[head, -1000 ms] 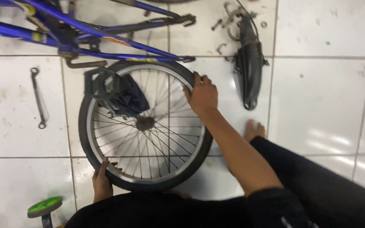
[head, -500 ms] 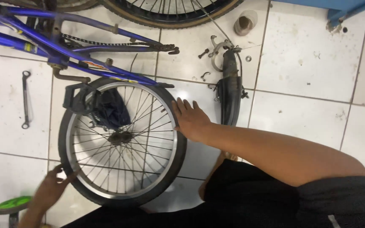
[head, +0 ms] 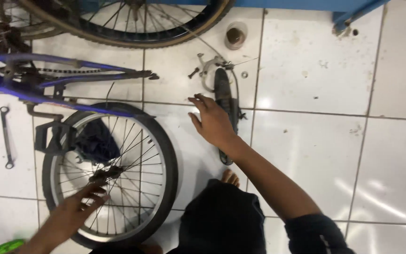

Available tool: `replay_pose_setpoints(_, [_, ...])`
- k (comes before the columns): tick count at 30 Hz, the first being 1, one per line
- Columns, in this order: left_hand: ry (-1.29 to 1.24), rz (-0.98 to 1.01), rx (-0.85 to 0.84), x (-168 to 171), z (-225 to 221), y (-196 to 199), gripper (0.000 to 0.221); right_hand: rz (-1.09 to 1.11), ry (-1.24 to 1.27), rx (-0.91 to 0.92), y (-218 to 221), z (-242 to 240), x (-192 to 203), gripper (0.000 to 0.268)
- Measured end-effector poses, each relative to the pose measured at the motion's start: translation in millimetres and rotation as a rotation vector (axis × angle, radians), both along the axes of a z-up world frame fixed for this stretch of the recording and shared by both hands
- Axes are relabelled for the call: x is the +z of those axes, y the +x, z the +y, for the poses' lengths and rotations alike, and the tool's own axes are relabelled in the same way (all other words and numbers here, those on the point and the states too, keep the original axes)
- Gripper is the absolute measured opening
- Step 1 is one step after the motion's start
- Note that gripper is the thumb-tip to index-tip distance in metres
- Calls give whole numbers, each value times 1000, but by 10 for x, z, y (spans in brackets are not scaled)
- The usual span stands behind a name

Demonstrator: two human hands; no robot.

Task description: A person sitting on the floor is inspecting and cleaning the axle of a bicycle wheel using a wrench and a cloth.

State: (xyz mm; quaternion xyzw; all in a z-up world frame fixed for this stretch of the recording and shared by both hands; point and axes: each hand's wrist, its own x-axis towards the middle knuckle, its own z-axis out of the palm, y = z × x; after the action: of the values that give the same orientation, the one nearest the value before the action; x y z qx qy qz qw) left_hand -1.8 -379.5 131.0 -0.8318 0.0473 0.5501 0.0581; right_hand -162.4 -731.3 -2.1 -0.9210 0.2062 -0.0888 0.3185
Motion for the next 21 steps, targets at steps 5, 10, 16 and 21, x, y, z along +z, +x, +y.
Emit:
replay_pose_setpoints(5, [-115, 124, 68, -898, 610, -408, 58, 15, -67, -182, 24, -635, -191, 42])
replay_pose_setpoints(10, [-86, 122, 201, -1312, 843, -635, 51, 80, -139, -241, 300, -1251, -602, 43])
replay_pose_setpoints(16, [-124, 64, 378, -1351, 769, -774, 43, 274, -404, -243, 472, -1685, -1050, 73])
replay_pose_setpoints(21, [-166, 119, 225, -1526, 680, -682, 44, 36, -426, -353, 440, -1805, -1087, 13])
